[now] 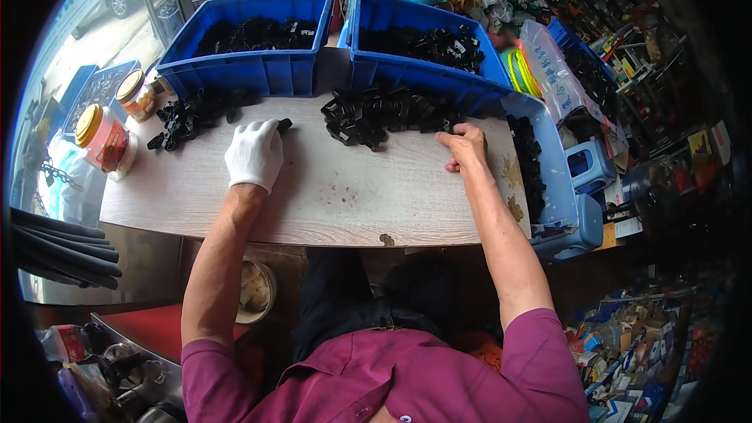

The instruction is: Assembling small black plastic components by hand at a workbench.

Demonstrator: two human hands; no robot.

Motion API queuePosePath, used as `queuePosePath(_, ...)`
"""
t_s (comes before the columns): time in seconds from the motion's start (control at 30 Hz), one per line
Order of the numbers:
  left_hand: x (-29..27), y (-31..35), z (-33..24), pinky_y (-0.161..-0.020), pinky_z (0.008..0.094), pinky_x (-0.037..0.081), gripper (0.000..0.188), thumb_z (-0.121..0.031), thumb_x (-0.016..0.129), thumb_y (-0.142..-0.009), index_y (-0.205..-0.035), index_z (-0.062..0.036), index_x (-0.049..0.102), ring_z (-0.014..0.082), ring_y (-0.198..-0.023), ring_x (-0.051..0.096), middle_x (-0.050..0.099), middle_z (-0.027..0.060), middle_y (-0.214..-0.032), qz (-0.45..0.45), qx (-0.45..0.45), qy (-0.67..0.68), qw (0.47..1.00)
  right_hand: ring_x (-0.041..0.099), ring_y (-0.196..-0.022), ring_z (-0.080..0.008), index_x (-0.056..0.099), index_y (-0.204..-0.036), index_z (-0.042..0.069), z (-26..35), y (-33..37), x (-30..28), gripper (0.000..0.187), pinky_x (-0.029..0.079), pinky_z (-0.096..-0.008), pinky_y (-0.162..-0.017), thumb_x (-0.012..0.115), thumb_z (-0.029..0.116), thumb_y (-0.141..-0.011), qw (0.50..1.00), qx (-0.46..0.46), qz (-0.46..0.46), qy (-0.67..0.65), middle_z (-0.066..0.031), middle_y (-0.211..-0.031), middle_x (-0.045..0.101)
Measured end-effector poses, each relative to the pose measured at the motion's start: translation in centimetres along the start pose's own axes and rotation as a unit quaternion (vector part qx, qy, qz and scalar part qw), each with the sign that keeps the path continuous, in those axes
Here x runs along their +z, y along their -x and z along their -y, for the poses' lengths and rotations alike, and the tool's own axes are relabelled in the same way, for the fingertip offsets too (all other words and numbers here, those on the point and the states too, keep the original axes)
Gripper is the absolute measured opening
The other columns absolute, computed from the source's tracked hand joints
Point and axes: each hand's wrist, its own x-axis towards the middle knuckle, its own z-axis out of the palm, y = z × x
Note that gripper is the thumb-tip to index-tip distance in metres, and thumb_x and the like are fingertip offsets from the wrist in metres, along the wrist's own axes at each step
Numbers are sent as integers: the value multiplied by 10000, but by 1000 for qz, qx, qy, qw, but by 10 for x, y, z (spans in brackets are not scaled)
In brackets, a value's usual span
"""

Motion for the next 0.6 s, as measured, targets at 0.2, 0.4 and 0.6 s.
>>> queuePosePath(0.2,6,-2,10,-801,460,570,138,-211,664,-919,-1014,-147,741,338,-977,662,736,83,-1028,-4,-28,10,1000,459,-442,-128,634,-1212,-51,4,2,9,556,472,-323,-400,859,224,-784,998,-35,-36,46,-78,-739,592)
queuePosePath(0.4,4,-6,0,-803,458,574,174,-233,668,-932,-1070,-141,721,337,-983,658,727,82,-1033,-3,-3,14,1000,461,-427,-123,672,-1121,-22,2,3,2,497,476,-306,-400,859,317,-810,1000,-2,-6,21,-55,-700,585)
queuePosePath(0.6,5,-6,2,-770,450,587,196,-241,660,-946,-1115,-156,709,332,-1004,653,715,85,-1049,27,10,-24,999,468,-426,-109,702,-992,7,1,9,0,351,496,-291,-413,814,314,-863,1000,-7,9,-13,-33,-686,582)
